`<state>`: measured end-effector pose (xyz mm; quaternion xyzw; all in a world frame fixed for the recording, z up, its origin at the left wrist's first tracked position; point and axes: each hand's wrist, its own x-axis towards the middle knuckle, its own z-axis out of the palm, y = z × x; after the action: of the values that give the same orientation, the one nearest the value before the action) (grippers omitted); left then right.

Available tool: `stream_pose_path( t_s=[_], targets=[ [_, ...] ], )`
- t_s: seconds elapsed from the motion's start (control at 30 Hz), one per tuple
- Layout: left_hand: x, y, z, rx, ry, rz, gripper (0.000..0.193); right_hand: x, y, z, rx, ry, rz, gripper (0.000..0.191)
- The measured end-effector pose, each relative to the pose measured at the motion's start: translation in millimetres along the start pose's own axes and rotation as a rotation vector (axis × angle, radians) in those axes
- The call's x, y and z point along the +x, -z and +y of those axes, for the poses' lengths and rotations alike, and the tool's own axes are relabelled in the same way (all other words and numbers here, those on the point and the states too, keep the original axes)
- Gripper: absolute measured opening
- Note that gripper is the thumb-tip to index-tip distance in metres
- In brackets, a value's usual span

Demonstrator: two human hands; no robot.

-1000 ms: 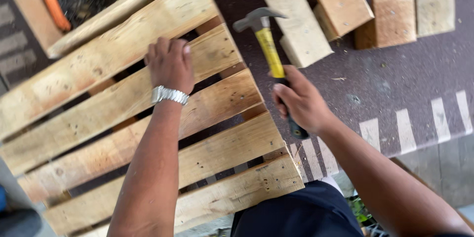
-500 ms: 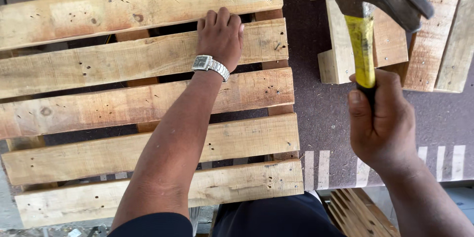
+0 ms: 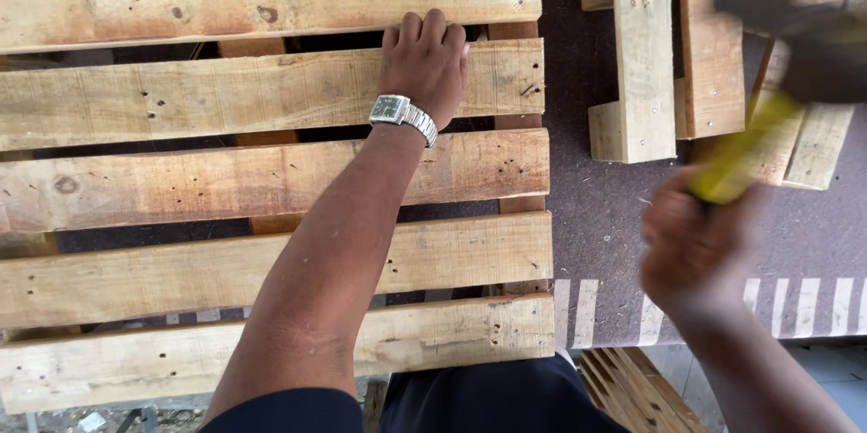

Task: The person uses a hammer to drive nails into wooden planks arranged on a workbench. They repeatedly pick up nails, position them on the planks, and strike them with the hammer to secure the pieces together.

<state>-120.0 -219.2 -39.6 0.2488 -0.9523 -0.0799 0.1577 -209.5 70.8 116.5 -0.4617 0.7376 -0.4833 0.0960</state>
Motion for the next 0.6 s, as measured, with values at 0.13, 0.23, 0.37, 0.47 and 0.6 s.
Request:
stream_pose_path(
  t_s=[0.13, 0.23, 0.37, 0.47, 0.6],
  targets=[
    [0.5, 3.2, 0.8, 0.012, 0.012, -0.006, 0.015, 9.1, -4.2, -3.3, -0.464, -0.746, -0.472, 0.017],
    [2.4, 5.4, 2.2, -0.007, 0.016, -0.031, 0.014, 3.1, 23.2, -10.1, -0.24, -0.343, -0.187, 0.017],
    [0.3, 7.3, 1.0, 0.002, 0.009, -0.024, 0.015, -13.0, 16.6, 19.6, -0.092, -0.228, 0.052, 0.02],
    [-1.0, 6.4, 1.8, -0.018, 0.01, 0.012, 0.014, -19.3, 9.6, 36.2, -0.699, -0.587, -0.545, 0.018],
    [1.1, 4.6, 2.3, -0.003, 0.027, -0.032, 0.015, -5.1, 30.7, 4.4, -0.274, -0.416, -0.256, 0.024]
  ],
)
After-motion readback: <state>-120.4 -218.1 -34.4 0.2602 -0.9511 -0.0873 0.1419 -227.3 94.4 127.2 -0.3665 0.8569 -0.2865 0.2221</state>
